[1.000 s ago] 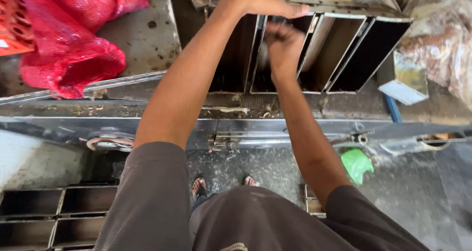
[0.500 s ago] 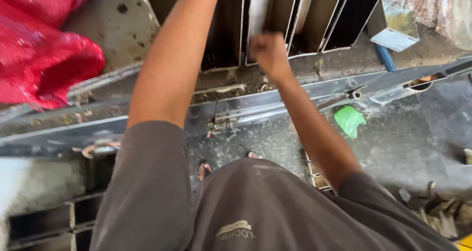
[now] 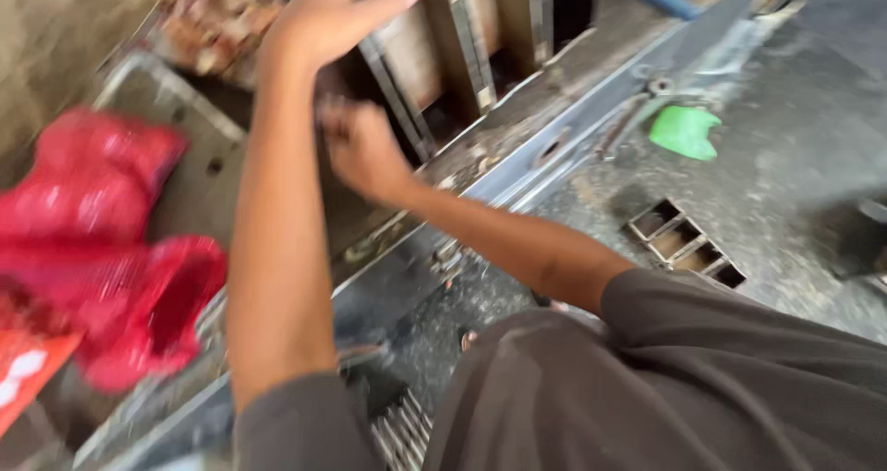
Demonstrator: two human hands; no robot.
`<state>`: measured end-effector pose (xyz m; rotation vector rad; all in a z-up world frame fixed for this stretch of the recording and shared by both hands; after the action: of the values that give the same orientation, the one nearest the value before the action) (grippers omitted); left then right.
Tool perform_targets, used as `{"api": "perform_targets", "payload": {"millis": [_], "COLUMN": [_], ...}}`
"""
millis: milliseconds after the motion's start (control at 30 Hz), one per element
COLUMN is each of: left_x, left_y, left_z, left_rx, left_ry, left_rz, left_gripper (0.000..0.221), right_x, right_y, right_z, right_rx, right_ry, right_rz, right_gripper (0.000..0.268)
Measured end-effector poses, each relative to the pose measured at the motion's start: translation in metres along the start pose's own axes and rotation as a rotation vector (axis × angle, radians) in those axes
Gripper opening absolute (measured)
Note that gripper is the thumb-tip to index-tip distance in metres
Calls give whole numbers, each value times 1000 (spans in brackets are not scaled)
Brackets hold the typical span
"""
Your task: The person wipes the inside of metal bread loaf pans by hand and with a small square container of grease.
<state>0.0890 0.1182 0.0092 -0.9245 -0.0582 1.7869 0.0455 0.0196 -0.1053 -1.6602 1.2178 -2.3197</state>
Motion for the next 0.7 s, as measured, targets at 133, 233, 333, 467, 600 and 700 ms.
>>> {"api": "perform_targets", "payload": {"millis": [133,233,333,467,600,700], "left_x": [5,-6,-22,-19,-20,-20], "left_y": [7,3,5,12,8,10], "left_z": [-2,1,10,10,11,10], "left_rx": [27,69,63,59,30,27], "left_ry": [-93,-130,-214,-164,-187,-197], "left_rz": [228,281,230,342,267,268], "left_gripper": [64,64,66,69,69,69], "right_x": [-23,-32,-21,-41,-52,-20], "right_y": [40,14,-21,-10,40,49], "right_z": [8,0,-9,-14,8,65], "right_rx": [150,127,-110,-20,316,477], "right_ry": [199,302,135,225,213,-130], "right_rz": [-5,-39,15,-108,-195,-161], "right_gripper": [36,32,33,25,19,18]}}
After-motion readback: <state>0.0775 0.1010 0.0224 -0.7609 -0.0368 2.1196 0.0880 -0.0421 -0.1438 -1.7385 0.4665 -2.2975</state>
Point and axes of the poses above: each hand's wrist, its own y-axis away from the middle knuckle, its own z-axis out of the back of the hand, x = y × z, the point moved 8 cm from there along -y, towards the middle knuckle, and after that the axes turned 7 degrees about -x, right-handed, at the moved point
